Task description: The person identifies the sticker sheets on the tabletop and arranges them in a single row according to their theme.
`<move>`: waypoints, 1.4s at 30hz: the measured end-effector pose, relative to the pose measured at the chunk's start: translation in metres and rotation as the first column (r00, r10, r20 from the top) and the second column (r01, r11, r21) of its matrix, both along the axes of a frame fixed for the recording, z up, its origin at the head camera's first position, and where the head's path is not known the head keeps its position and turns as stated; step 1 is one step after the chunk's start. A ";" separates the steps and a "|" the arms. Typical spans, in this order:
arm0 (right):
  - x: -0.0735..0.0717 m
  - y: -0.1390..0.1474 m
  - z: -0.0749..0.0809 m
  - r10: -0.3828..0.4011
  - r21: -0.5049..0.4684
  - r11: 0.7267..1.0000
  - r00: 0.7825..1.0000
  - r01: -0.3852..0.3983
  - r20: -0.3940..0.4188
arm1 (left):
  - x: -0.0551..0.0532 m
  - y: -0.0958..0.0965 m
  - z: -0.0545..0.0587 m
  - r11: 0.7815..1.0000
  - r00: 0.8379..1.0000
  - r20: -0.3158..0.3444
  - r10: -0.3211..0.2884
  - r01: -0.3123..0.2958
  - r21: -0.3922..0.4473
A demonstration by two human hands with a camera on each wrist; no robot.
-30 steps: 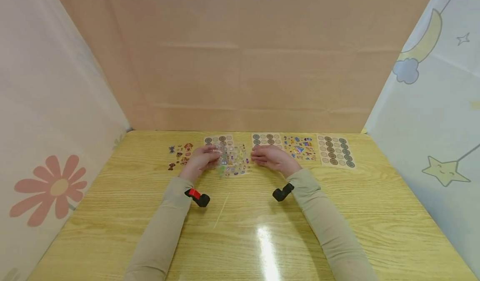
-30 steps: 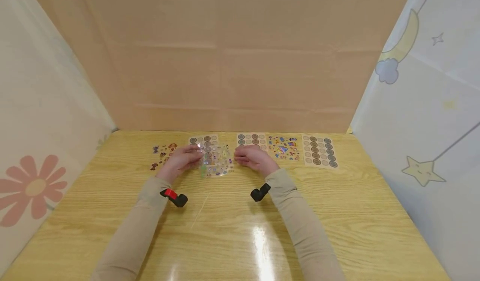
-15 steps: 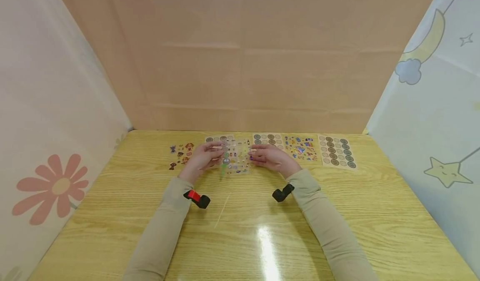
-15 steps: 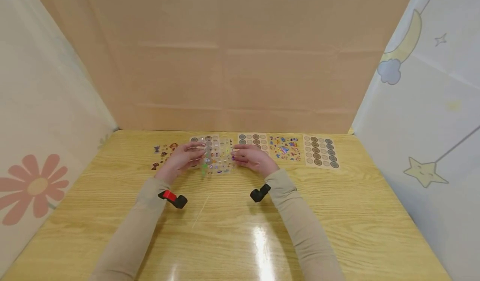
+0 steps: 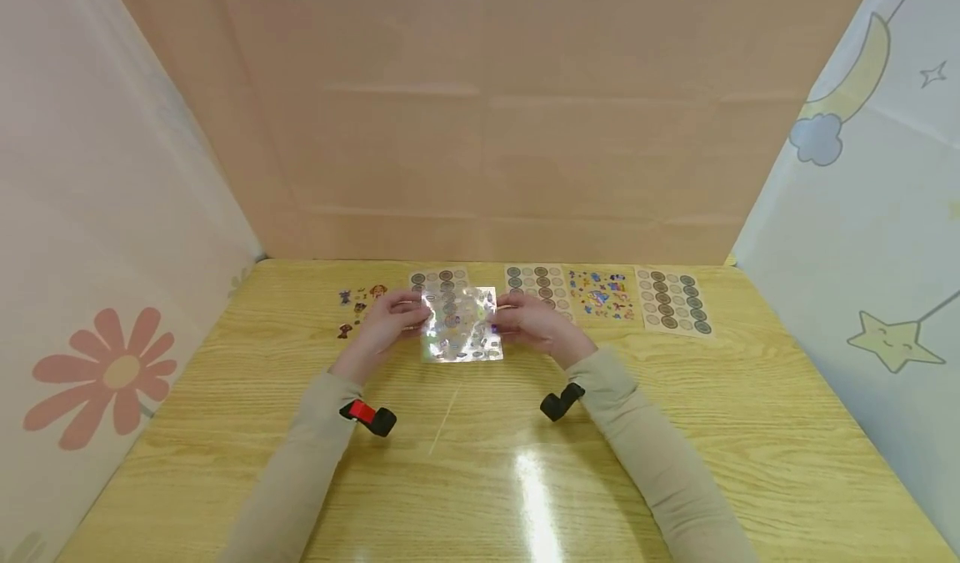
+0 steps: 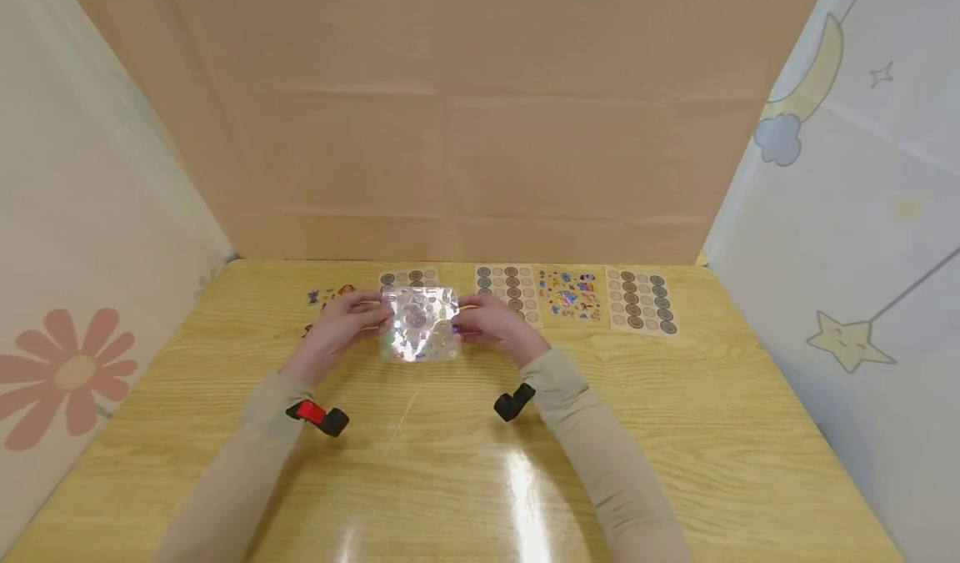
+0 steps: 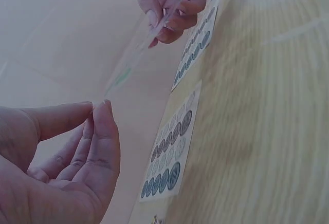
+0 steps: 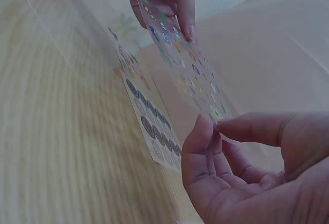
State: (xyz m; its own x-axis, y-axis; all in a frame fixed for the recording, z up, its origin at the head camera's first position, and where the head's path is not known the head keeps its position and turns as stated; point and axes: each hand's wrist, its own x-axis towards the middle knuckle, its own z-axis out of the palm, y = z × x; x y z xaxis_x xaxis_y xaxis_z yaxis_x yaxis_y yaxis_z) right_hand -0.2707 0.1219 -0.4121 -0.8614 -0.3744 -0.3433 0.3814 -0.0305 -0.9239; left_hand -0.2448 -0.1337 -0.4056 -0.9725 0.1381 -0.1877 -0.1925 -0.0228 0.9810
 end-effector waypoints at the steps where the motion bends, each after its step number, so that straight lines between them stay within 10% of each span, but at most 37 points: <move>1: 0.003 -0.003 0.001 0.004 -0.004 1.000 1.000 -0.004 0.006 | 0.003 -0.003 0.000 1.000 1.000 -0.005 0.006 -0.006 -0.017; 42: 0.091 -0.114 -0.013 0.267 -0.264 0.942 0.939 -0.206 0.217 | 0.100 -0.133 -0.032 0.973 0.989 0.001 0.147 -0.145 -0.179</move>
